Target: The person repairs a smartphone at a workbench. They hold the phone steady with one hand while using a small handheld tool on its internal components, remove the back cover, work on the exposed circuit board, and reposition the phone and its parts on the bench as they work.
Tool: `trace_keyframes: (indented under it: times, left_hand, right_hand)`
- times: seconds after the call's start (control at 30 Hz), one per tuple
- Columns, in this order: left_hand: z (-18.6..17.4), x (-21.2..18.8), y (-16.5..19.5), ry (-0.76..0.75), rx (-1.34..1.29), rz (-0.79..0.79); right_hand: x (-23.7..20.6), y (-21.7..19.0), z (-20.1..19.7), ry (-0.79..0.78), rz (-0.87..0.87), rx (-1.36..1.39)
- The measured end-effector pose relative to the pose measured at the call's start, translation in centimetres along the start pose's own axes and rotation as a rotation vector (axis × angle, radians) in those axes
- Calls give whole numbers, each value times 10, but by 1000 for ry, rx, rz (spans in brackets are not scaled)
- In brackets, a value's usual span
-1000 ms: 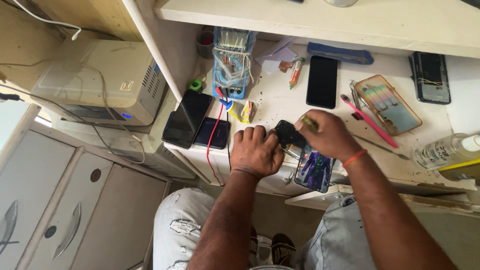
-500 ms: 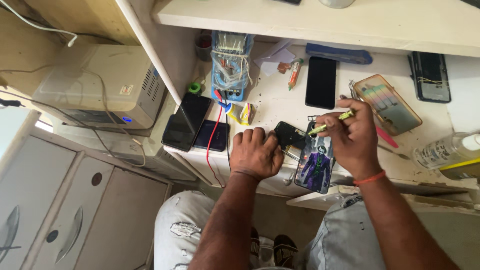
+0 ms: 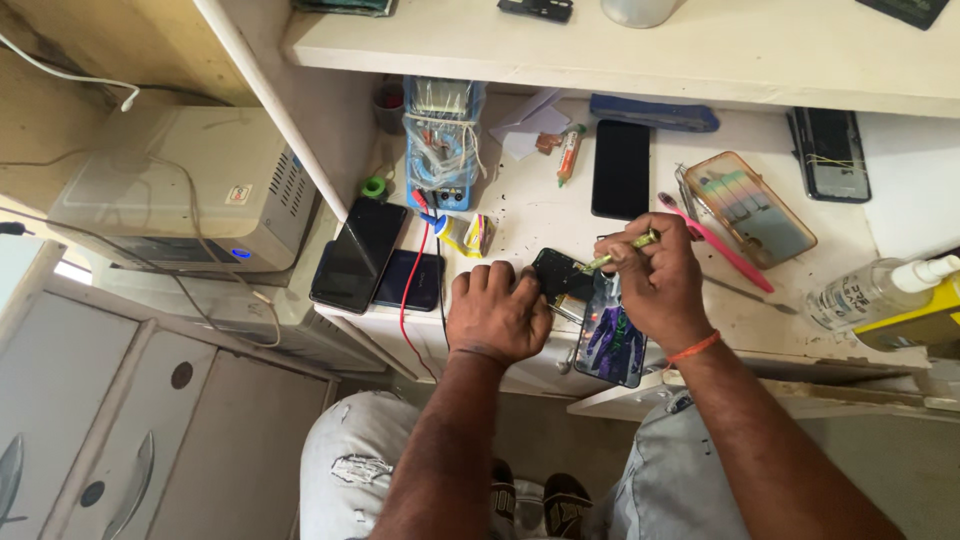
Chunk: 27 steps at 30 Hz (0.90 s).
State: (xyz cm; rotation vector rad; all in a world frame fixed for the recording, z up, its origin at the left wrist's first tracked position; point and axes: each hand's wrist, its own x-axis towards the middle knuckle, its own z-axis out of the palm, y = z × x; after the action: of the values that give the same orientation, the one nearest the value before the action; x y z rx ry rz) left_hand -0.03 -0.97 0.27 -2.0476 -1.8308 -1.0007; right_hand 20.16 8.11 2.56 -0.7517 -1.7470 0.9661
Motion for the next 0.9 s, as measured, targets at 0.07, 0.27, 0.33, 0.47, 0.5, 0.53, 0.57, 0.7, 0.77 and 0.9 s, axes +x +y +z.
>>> trace_keyframes:
  times: [0.07,0.27,0.33,0.47,0.5,0.53,0.57,0.7,0.77,0.9]
  left_hand:
    - [0,0,0,4,-2,0]
    - [-1,0,0,12,-3,5]
    - [-1,0,0,12,1,6]
    - [-1,1,1,12,2,5]
    - [-1,1,0,12,0,4]
    - [-1,1,0,11,1,5]
    - [-1,0,0,10,1,5]
    - [-1,0,1,4,0,-2]
    - [0,0,1,-1,-4,-2]
    - [1,0,0,-16,0,-10]
  right_hand:
    - [1,1,1,-6,-18,-17]
    - [1,-1,1,-31,22,-68]
    - [0,-2,1,-26,27,-71]
    - [1,-2,1,-24,15,-88]
    - [1,-3,1,-23,17,-84]
    - [1,-3,1,-22,19,-79]
    - [1,-3,2,-22,21,-75]
    - [1,-4,2,-31,21,-68]
    - [1,-5,2,-35,16,-75]
    - [1,-6,2,-24,16,-85]
